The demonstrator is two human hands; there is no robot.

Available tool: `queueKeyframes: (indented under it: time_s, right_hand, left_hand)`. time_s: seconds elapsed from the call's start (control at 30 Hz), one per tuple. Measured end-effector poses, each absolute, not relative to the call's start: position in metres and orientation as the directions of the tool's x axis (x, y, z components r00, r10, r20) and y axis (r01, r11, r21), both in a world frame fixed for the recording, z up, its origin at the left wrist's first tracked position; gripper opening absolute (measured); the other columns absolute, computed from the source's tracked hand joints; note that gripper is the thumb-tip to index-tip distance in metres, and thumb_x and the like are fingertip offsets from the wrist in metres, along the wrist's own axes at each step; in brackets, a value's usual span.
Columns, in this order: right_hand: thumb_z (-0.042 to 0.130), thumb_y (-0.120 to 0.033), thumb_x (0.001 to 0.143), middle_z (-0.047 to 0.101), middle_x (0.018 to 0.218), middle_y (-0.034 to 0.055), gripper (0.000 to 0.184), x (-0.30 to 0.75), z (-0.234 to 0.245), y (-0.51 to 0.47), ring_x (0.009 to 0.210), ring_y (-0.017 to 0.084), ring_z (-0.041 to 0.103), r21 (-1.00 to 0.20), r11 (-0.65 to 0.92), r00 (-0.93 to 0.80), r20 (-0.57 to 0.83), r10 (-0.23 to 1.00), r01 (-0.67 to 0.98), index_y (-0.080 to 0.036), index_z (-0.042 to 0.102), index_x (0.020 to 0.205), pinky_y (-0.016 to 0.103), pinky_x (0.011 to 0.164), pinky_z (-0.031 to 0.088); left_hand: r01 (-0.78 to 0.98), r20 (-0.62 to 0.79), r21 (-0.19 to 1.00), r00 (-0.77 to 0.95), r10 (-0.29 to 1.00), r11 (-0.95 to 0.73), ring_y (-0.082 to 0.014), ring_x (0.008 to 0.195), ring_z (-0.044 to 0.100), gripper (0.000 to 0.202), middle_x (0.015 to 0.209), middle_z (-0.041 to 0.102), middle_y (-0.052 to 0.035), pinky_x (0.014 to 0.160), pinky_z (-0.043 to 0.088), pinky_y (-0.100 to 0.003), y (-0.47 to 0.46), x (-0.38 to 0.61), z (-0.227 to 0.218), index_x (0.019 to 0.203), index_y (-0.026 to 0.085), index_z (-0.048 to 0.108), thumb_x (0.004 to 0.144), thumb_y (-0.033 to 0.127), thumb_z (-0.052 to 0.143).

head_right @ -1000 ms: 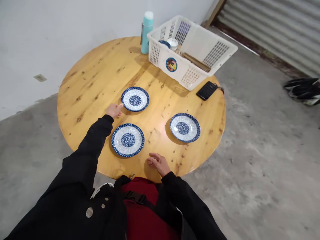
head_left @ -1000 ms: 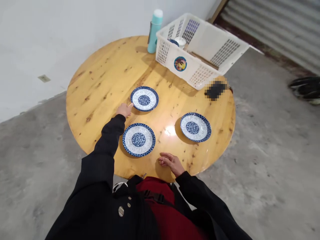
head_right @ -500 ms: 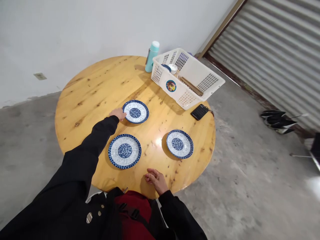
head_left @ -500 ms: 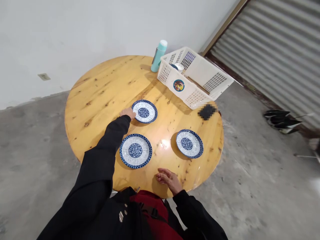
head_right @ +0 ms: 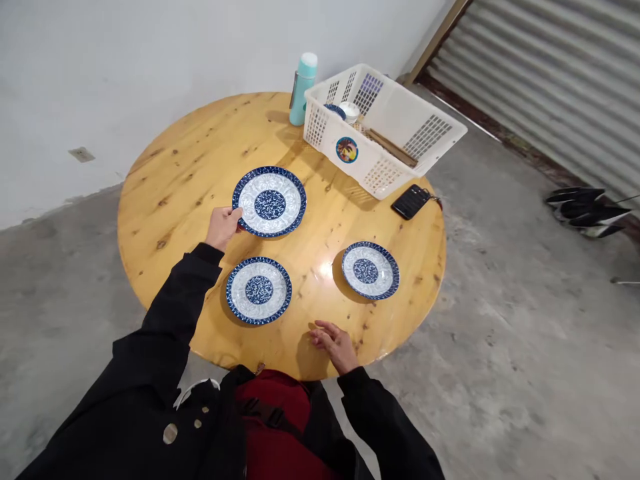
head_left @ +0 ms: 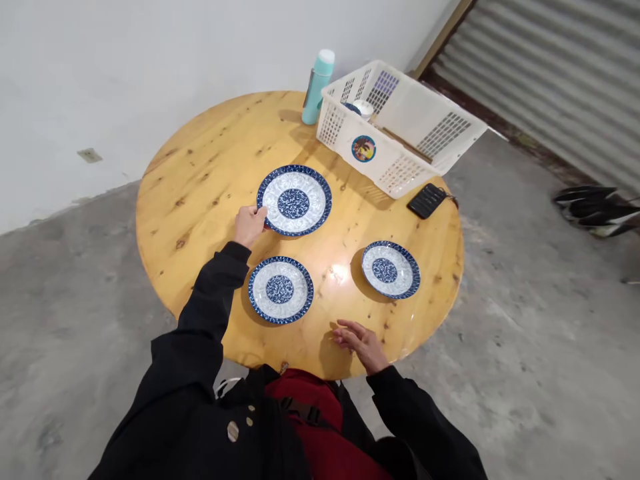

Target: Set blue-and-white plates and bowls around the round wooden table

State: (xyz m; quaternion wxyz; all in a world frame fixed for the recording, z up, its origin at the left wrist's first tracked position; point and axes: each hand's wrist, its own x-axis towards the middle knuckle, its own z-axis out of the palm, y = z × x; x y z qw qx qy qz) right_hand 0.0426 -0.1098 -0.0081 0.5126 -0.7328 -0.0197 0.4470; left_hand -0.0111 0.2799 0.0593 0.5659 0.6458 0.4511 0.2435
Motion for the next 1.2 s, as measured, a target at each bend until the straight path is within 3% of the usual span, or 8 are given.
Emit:
queueKeyframes:
  time_s: [0.17,0.4,0.67,0.83,1.1,1.2]
  right_hand:
    - [0.083,-0.073,0.059,0.077,0.088,0.0126,0.074,0.061,0.012,-0.092,0.071,0.021,0.071,-0.846,-0.395,0.626,-0.532,0.571,-0.359,-0.013,0.073,0.103,0.036,0.069,0.059]
    - [0.065,-0.075,0.080,0.074,0.103,0.0140,0.069,0.056,0.038,-0.071,0.074,0.020,0.072,-0.903,-0.196,0.671,-0.416,0.614,-0.381,-0.015,0.067,0.113,0.033,0.068,0.059]
    - [0.077,-0.073,0.066,0.064,0.068,0.0002,0.063,0.047,0.038,-0.092,0.060,0.015,0.063,-0.892,-0.154,0.669,-0.425,0.610,-0.426,-0.017,0.068,0.096,0.030,0.062,0.059]
    - [0.075,-0.070,0.071,0.060,0.064,-0.0009,0.052,0.043,0.040,-0.104,0.058,0.016,0.060,-0.890,-0.148,0.627,-0.414,0.660,-0.432,-0.020,0.065,0.078,0.031,0.059,0.059]
    - [0.075,-0.071,0.070,0.064,0.063,0.0012,0.054,0.031,0.043,-0.099,0.059,0.019,0.064,-0.887,-0.227,0.528,-0.427,0.734,-0.401,-0.019,0.066,0.076,0.034,0.060,0.060]
    - [0.075,-0.073,0.070,0.069,0.072,0.0046,0.058,0.022,0.046,-0.080,0.062,0.020,0.068,-0.875,-0.232,0.493,-0.438,0.752,-0.425,-0.017,0.068,0.081,0.034,0.059,0.060]
  left_hand:
    - [0.207,-0.237,0.967,0.515,0.824,0.148,-0.0099,0.043,0.048,0.031,0.049,0.051,0.0023,0.046,0.037,-0.023,0.227,-0.063,0.064,0.055,0.019,0.053,0.081,0.030,0.063]
    - [0.372,-0.389,0.905,0.520,0.760,0.208,-0.0096,0.041,0.047,0.034,0.045,0.046,0.0049,0.043,0.037,-0.021,0.154,-0.106,0.050,0.052,0.020,0.049,0.075,0.038,0.066]
    - [0.507,-0.470,0.846,0.563,0.680,0.165,-0.0118,0.044,0.053,0.033,0.047,0.053,0.0032,0.045,0.038,-0.023,0.106,-0.112,0.056,0.055,0.021,0.053,0.077,0.044,0.064]
    - [0.528,-0.471,0.838,0.566,0.677,0.141,-0.0123,0.044,0.053,0.034,0.047,0.052,0.0034,0.046,0.038,-0.024,0.091,-0.115,0.065,0.056,0.021,0.053,0.078,0.044,0.065]
    - [0.534,-0.477,0.834,0.566,0.673,0.141,-0.0109,0.044,0.050,0.035,0.047,0.051,0.0032,0.046,0.038,-0.023,0.103,-0.138,0.070,0.054,0.021,0.052,0.073,0.046,0.067]
    - [0.508,-0.459,0.847,0.551,0.697,0.157,-0.0104,0.044,0.050,0.033,0.049,0.052,0.0027,0.046,0.038,-0.023,0.130,-0.151,0.071,0.056,0.020,0.054,0.072,0.046,0.067]
